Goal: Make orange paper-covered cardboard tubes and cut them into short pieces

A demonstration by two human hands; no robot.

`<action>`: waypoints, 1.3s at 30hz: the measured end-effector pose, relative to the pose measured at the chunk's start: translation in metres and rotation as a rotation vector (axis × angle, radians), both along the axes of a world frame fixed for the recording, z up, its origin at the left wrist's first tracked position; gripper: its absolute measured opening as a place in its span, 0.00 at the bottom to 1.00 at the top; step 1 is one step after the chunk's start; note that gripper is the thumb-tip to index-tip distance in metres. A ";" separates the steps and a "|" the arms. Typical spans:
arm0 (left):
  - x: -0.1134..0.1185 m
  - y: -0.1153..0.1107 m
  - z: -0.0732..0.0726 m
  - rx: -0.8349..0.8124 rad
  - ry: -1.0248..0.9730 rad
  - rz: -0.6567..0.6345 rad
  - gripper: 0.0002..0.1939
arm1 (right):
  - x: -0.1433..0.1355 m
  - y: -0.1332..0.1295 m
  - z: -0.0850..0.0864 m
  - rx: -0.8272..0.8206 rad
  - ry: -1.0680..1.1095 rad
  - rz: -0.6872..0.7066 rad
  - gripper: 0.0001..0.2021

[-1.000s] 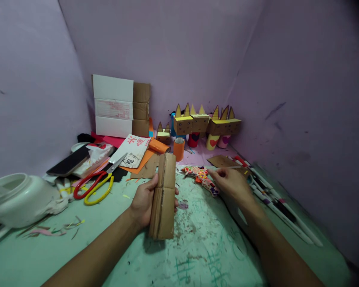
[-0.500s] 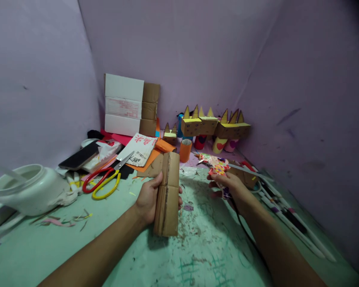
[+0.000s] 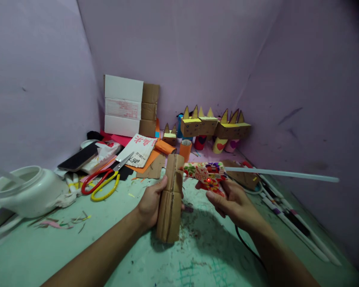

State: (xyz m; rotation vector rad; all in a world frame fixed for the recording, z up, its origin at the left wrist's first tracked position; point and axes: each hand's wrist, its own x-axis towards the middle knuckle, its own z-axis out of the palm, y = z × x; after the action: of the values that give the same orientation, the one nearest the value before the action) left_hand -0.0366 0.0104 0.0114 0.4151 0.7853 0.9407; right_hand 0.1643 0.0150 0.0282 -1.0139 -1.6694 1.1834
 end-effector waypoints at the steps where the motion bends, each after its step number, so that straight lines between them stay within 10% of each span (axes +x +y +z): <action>1: 0.001 0.000 0.000 -0.007 0.009 0.012 0.19 | 0.000 0.000 -0.001 0.030 -0.025 0.000 0.17; 39: 0.005 -0.003 0.003 0.021 0.067 0.074 0.15 | 0.005 -0.001 -0.011 0.270 -0.368 -0.012 0.06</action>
State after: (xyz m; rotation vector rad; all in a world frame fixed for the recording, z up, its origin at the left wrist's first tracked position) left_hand -0.0313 0.0076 0.0144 0.4401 0.8572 1.0084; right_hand 0.1692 0.0137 0.0175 -1.1126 -2.0402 0.7642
